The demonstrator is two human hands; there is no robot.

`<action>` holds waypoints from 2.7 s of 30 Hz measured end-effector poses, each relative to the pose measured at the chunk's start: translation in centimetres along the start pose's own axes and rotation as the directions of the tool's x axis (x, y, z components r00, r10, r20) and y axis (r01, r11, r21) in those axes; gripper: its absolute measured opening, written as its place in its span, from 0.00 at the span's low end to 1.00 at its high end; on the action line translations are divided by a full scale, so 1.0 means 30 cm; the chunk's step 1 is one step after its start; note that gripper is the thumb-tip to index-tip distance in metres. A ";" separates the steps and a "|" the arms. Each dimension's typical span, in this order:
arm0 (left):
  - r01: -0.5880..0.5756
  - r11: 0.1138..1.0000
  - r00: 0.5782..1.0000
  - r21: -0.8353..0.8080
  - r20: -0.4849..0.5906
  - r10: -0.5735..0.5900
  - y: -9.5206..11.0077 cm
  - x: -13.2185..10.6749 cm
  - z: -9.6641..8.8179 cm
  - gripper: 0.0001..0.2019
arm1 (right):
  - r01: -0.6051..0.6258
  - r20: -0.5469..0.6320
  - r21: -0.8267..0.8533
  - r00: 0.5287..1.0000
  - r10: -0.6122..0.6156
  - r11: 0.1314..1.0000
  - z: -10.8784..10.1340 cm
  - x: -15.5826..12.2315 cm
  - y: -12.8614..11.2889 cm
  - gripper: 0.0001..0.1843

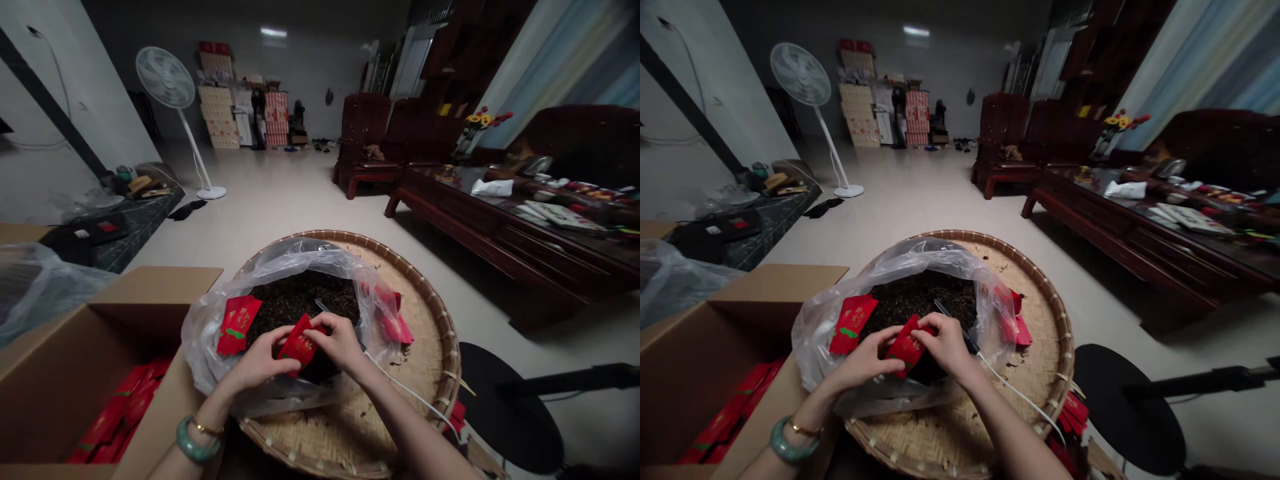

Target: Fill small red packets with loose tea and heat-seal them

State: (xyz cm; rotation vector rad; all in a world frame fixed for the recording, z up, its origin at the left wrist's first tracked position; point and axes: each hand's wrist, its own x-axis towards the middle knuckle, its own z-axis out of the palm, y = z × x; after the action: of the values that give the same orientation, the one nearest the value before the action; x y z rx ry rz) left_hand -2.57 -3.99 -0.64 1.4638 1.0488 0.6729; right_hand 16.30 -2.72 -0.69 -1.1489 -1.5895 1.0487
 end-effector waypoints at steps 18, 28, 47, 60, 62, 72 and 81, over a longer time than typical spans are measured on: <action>-0.059 0.979 0.931 -0.193 -0.365 -0.016 -0.002 0.027 0.114 0.20 | -0.170 -0.068 0.174 0.981 0.184 0.970 0.008 -0.031 -0.002 0.09; 0.169 0.833 0.956 -0.527 -0.117 -0.268 -0.028 0.037 0.138 0.26 | -0.073 -0.109 -0.008 0.991 0.071 0.997 -0.019 0.013 0.038 0.10; 0.128 0.817 0.944 -0.563 -0.185 -0.275 -0.017 0.021 0.116 0.26 | -0.055 0.036 -0.352 0.997 0.072 0.934 -0.212 0.025 0.064 0.23; 0.141 0.940 0.982 -0.311 -0.075 -0.172 -0.001 0.026 0.122 0.19 | 0.012 0.300 -0.249 0.952 0.066 0.969 -0.165 -0.004 -0.096 0.18; 0.128 0.946 0.984 -0.297 -0.079 -0.158 -0.002 0.024 0.121 0.18 | 0.010 0.280 -0.257 0.958 0.065 0.966 -0.158 -0.006 -0.096 0.18; 0.147 0.945 0.984 -0.292 -0.053 -0.170 -0.016 0.028 0.116 0.17 | -0.185 0.294 -0.055 0.936 0.193 0.981 -0.170 0.006 -0.088 0.19; 0.167 0.936 0.978 -0.309 -0.068 -0.197 0.001 0.032 0.118 0.17 | -0.113 0.252 -0.127 0.957 0.142 0.985 -0.168 0.001 -0.067 0.19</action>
State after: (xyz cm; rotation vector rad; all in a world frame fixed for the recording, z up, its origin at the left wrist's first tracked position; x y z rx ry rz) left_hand 0.94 -4.75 -1.40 1.0636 1.0887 0.7410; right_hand 20.69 -2.45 2.49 -1.2426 -1.8178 1.2510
